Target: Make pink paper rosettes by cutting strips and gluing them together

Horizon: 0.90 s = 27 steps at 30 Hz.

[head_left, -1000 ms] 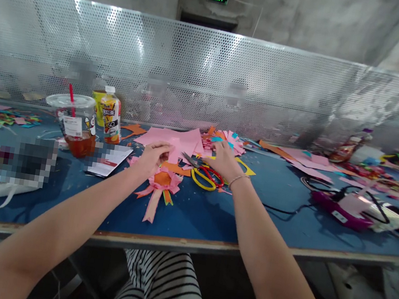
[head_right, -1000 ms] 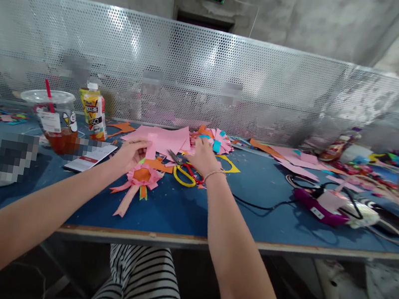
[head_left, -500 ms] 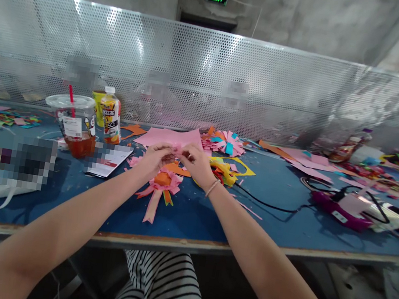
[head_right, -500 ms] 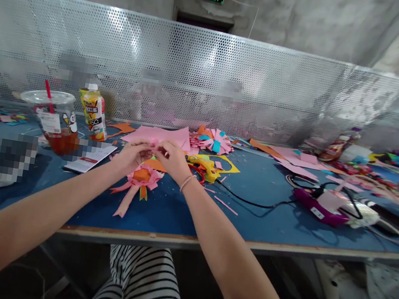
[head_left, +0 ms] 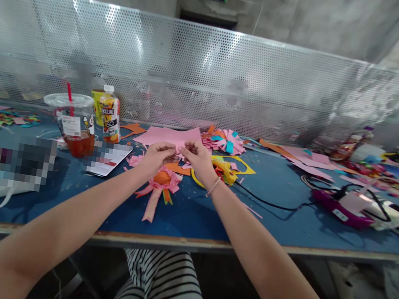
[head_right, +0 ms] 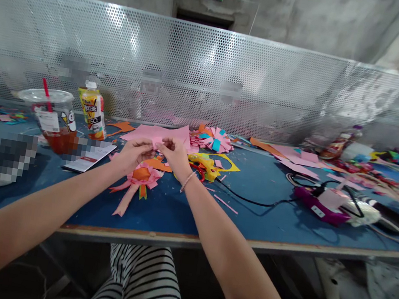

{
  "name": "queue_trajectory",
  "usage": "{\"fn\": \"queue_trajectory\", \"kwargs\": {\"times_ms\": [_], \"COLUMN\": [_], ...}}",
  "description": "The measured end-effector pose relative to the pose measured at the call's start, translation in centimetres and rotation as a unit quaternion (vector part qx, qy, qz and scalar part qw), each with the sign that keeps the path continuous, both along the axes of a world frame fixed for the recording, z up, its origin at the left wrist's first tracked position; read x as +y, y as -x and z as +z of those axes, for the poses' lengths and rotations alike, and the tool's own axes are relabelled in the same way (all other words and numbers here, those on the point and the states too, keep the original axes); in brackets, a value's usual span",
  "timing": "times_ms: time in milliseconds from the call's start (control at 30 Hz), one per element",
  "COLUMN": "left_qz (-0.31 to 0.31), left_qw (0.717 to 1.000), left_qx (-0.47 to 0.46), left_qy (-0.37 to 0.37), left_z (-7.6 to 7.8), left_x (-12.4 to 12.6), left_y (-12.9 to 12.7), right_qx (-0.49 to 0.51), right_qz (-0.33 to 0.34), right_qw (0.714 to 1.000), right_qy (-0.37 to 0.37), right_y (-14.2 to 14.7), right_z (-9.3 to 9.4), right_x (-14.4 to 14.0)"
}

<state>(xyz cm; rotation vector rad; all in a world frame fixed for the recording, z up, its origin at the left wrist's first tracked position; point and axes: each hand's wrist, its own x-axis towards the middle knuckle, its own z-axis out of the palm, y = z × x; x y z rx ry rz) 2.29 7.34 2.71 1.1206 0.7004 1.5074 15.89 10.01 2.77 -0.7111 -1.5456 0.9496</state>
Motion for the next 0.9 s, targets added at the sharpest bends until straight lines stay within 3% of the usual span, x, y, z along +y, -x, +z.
{"fn": "queue_trajectory", "kwargs": {"times_ms": [300, 467, 600, 900], "left_qz": [0.013, 0.085, 0.118, 0.104], "left_qw": [0.999, 0.982, 0.971, 0.97], "left_qx": [0.017, 0.121, 0.152, 0.165], "left_qy": [-0.034, -0.121, -0.139, -0.142], "left_z": [-0.1, -0.3, -0.6, -1.0], "left_x": [0.0, 0.4, 0.7, 0.9], "left_y": [-0.2, -0.1, 0.1, 0.0], "right_qx": [0.051, 0.098, 0.111, 0.104], "right_qz": [0.026, 0.06, 0.073, 0.076], "right_qw": [0.998, 0.99, 0.986, 0.988], "right_qy": [0.038, 0.077, 0.098, 0.087], "right_y": [0.5, 0.7, 0.8, 0.9], "right_z": [-0.2, -0.3, -0.2, 0.1], "right_x": [0.1, -0.2, -0.5, -1.0]}}
